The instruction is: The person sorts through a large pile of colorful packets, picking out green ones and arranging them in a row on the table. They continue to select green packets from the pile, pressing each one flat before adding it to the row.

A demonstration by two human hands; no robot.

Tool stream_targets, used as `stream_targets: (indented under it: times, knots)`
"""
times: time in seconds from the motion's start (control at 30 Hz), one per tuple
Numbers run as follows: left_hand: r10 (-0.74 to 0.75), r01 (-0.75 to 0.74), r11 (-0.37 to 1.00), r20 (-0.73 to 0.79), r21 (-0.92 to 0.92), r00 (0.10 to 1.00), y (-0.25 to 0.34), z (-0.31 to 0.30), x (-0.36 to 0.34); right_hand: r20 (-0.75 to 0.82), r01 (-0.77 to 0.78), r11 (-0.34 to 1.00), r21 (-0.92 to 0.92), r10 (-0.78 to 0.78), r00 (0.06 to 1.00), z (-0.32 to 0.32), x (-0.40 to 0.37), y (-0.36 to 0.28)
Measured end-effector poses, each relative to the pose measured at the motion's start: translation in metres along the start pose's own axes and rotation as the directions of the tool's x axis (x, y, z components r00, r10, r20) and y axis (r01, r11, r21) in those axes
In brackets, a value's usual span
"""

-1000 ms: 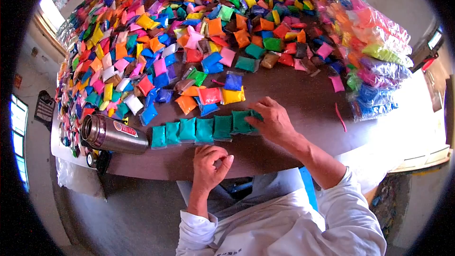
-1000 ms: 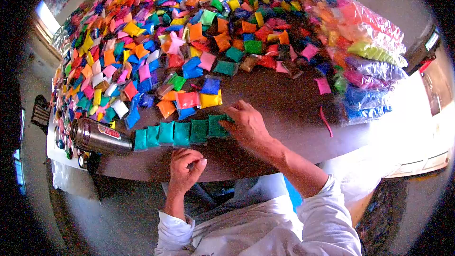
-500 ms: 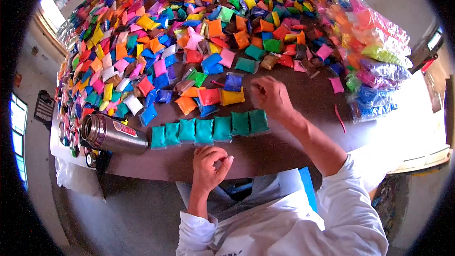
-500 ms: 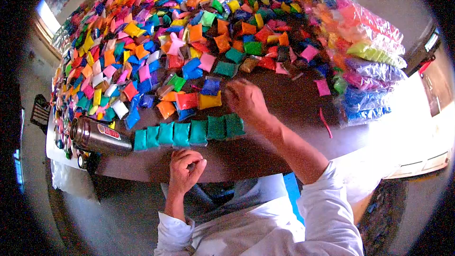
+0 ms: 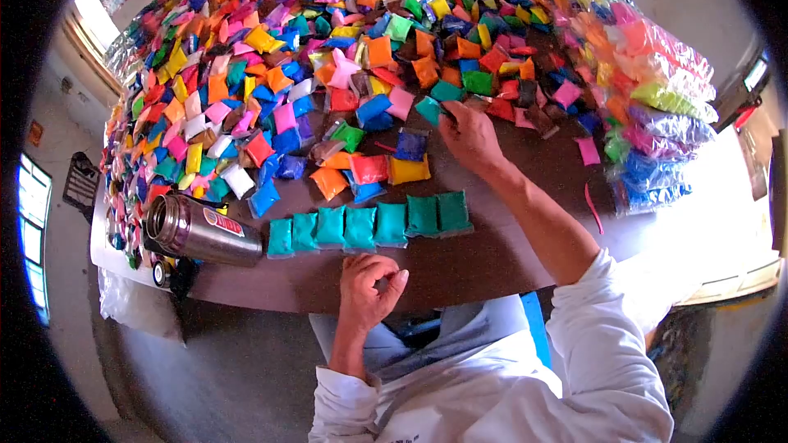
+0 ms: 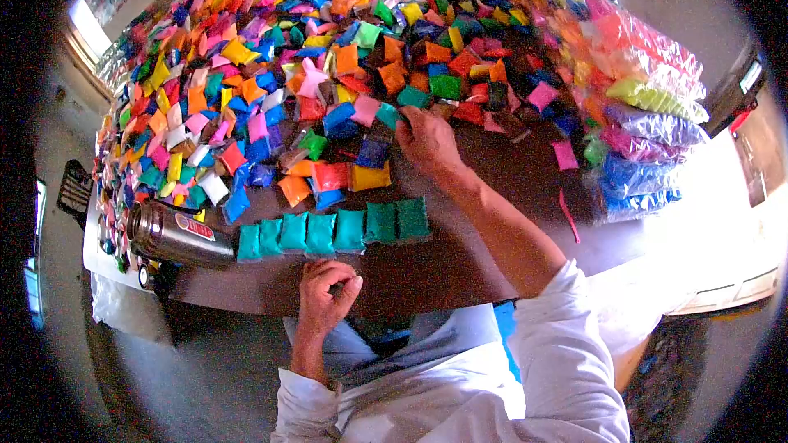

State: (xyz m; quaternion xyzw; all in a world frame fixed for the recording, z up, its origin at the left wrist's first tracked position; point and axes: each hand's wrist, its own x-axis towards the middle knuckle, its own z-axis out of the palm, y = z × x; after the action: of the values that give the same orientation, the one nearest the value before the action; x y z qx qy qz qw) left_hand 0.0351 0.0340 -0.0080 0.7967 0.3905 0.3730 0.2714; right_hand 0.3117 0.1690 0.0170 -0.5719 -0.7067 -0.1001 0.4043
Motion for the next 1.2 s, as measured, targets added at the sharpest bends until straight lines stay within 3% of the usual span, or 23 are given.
stream_targets:
  times: [0.07, 0.1, 0.17, 0.23, 0.27, 0.3, 0.4, 0.5, 0.63, 0.8, 0.87, 1.07, 1.17, 1.2]
  knots:
    - [-0.027, 0.027, 0.999, 0.015, -0.022, 1.0, 0.001, 0.0, 0.0, 0.358, -0.362, 0.862, 0.356, 0.232, 0.905, -0.024, -0.014, -0.012]
    - [-0.015, 0.015, 1.0, 0.024, -0.01, 1.0, 0.002, -0.002, 0.001, 0.36, -0.365, 0.862, 0.352, 0.235, 0.903, -0.036, -0.024, -0.025]
    - [-0.014, 0.014, 1.0, 0.036, 0.0, 0.999, 0.003, -0.003, 0.002, 0.591, -0.656, 0.344, 0.672, 0.286, 0.755, -0.054, -0.054, -0.058]
    - [-0.027, 0.03, 0.999, 0.06, -0.04, 0.998, 0.003, -0.006, 0.002, 0.652, -0.671, 0.209, 0.711, 0.163, 0.741, -0.058, -0.082, -0.075]
    - [-0.07, 0.075, 0.995, 0.072, -0.07, 0.995, 0.0, -0.005, -0.002, 0.68, -0.713, 0.122, 0.691, 0.225, 0.698, -0.053, -0.102, -0.085]
    - [-0.081, 0.085, 0.994, 0.074, -0.065, 0.994, 0.002, -0.006, -0.003, 0.761, -0.786, 0.117, 0.608, 0.199, 0.618, -0.067, -0.098, -0.103]
    - [-0.065, 0.065, 0.998, 0.038, 0.015, 0.997, 0.006, -0.009, 0.0, 0.678, -0.685, 0.138, 0.716, 0.099, 0.729, -0.047, -0.128, -0.12]
    - [-0.039, 0.04, 0.999, 0.065, -0.014, 0.997, 0.001, -0.007, 0.0, 0.705, -0.711, 0.067, 0.7, 0.1, 0.702, -0.039, -0.128, -0.131]
    - [0.006, -0.006, 1.0, -0.005, -0.009, 1.0, 0.003, -0.005, 0.003, 0.75, -0.757, 0.19, 0.626, 0.119, 0.65, -0.039, -0.116, -0.128]
    - [0.001, -0.003, 1.0, 0.069, 0.018, 0.998, 0.002, -0.007, 0.002, 0.715, -0.73, 0.198, 0.654, 0.153, 0.683, -0.033, -0.121, -0.128]
    - [0.077, -0.078, 0.996, 0.028, 0.046, 0.997, 0.0, -0.005, 0.003, 0.708, -0.724, 0.202, 0.66, 0.154, 0.689, -0.03, -0.126, -0.126]
    - [0.044, -0.044, 0.999, -0.013, 0.012, 0.999, 0.001, -0.005, 0.002, 0.68, -0.701, 0.144, 0.699, 0.172, 0.713, -0.029, -0.123, -0.133]
    - [0.029, -0.029, 0.999, 0.003, 0.015, 1.0, -0.004, -0.002, 0.0, 0.675, -0.71, 0.153, 0.688, 0.225, 0.703, -0.03, -0.112, -0.139]
    - [0.028, -0.028, 0.999, 0.002, 0.017, 1.0, -0.004, -0.003, 0.0, 0.697, -0.724, 0.228, 0.651, 0.196, 0.689, -0.026, -0.112, -0.136]
